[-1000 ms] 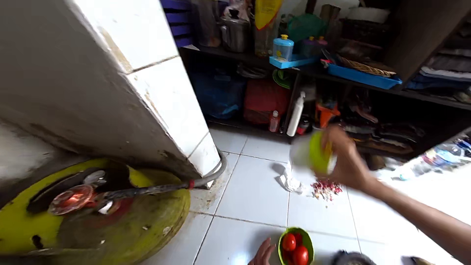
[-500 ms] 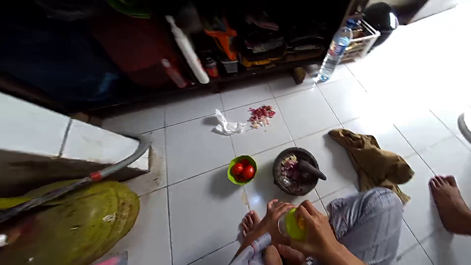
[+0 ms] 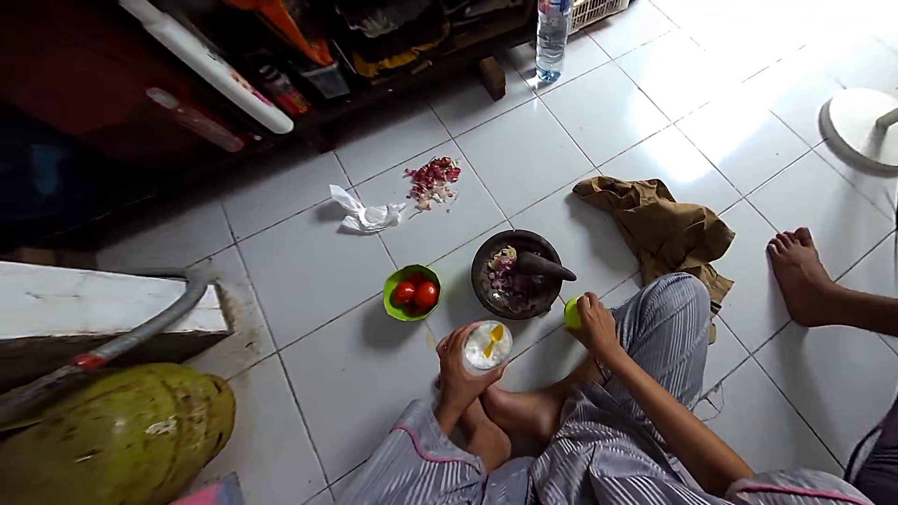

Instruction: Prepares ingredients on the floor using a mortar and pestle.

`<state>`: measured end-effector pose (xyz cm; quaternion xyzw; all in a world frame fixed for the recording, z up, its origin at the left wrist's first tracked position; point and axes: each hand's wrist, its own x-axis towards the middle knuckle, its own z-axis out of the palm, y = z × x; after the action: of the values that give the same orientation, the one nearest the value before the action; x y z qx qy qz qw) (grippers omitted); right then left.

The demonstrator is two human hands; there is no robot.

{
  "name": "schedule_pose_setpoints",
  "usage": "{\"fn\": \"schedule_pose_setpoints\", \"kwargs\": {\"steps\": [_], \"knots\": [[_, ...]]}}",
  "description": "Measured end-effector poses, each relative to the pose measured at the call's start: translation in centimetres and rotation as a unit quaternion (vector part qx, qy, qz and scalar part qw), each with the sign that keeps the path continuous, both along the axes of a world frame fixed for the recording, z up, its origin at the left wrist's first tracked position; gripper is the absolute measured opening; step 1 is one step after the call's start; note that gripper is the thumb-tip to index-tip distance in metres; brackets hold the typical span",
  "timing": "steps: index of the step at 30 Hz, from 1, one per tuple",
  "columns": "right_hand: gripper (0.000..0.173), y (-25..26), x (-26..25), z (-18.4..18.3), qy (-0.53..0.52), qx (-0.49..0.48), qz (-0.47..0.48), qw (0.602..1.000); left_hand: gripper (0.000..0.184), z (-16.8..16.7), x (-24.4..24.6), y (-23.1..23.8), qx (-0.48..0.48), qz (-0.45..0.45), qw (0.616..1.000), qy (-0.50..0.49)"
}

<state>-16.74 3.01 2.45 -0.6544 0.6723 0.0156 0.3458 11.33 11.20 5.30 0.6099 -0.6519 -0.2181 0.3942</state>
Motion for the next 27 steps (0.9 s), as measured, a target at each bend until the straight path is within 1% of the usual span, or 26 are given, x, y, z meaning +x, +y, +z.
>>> {"fn": "schedule_pose_setpoints", "kwargs": {"steps": [2, 3, 4, 5, 6, 7, 8, 9, 10, 12, 15, 18, 22, 24, 27], "knots": [[0.077, -1.2, 0.4, -1.5, 0.029, 0.005, 0.011, 1.000, 0.092, -0.3, -0.4, -0.9, -0.007, 0.006, 0.999, 0.039], [0.080, -1.8, 0.6, -1.4, 0.027, 0.012, 0.009, 1.000, 0.093, -0.5, -0.6, -1.6, -0.006, 0.000, 0.998, 0.066], [0.079, -2.1, 1.0, -0.7, 0.013, 0.010, 0.005, 1.000, 0.094, -0.7, -0.8, -2.3, -0.006, -0.003, 0.996, 0.090], [0.069, -2.2, 1.5, 0.6, -0.015, -0.016, -0.003, 1.000, 0.095, -0.8, -1.1, -2.9, -0.009, -0.003, 0.994, 0.105], [0.052, -1.8, 2.1, 2.1, -0.054, -0.075, -0.013, 0.996, 0.094, -0.7, -1.3, -3.3, -0.010, 0.001, 0.994, 0.113], [0.035, -1.4, 3.0, 3.6, -0.099, -0.154, -0.016, 0.983, 0.094, -0.7, -1.5, -3.6, -0.014, 0.004, 0.994, 0.111], [0.022, -1.0, 3.9, 4.9, -0.150, -0.235, -0.004, 0.960, 0.093, -0.5, -1.6, -3.7, -0.020, 0.004, 0.995, 0.101], [0.017, -0.8, 4.9, 6.0, -0.198, -0.291, 0.022, 0.936, 0.092, -0.3, -1.7, -3.8, -0.024, 0.000, 0.996, 0.086], [0.016, -0.7, 5.7, 7.1, -0.236, -0.324, 0.061, 0.914, 0.092, -0.1, -1.6, -3.7, -0.026, -0.006, 0.997, 0.069], [0.016, -0.9, 7.3, 8.9, -0.252, -0.355, 0.152, 0.887, 0.091, 0.3, -1.2, -3.6, -0.025, -0.011, 0.999, 0.037], [0.018, -1.6, 9.0, 10.1, -0.207, -0.363, 0.282, 0.864, 0.090, 0.7, -0.6, -3.3, -0.025, -0.003, 1.000, -0.006], [0.016, -2.0, 10.3, 10.3, -0.154, -0.359, 0.381, 0.838, 0.087, 1.1, -0.2, -2.7, -0.022, 0.002, 0.999, -0.035], [0.009, -2.4, 11.5, 11.3, -0.100, -0.313, 0.451, 0.830, 0.086, 0.9, -0.2, -2.4, -0.034, 0.018, 0.999, -0.035], [0.009, -2.6, 11.6, 11.7, -0.097, -0.328, 0.465, 0.816, 0.086, 0.9, -0.4, -2.5, -0.048, 0.025, 0.998, -0.036], [0.014, -2.8, 11.4, 12.3, -0.103, -0.372, 0.477, 0.790, 0.087, 0.7, -0.5, -2.6, -0.060, 0.031, 0.997, -0.036]]}}
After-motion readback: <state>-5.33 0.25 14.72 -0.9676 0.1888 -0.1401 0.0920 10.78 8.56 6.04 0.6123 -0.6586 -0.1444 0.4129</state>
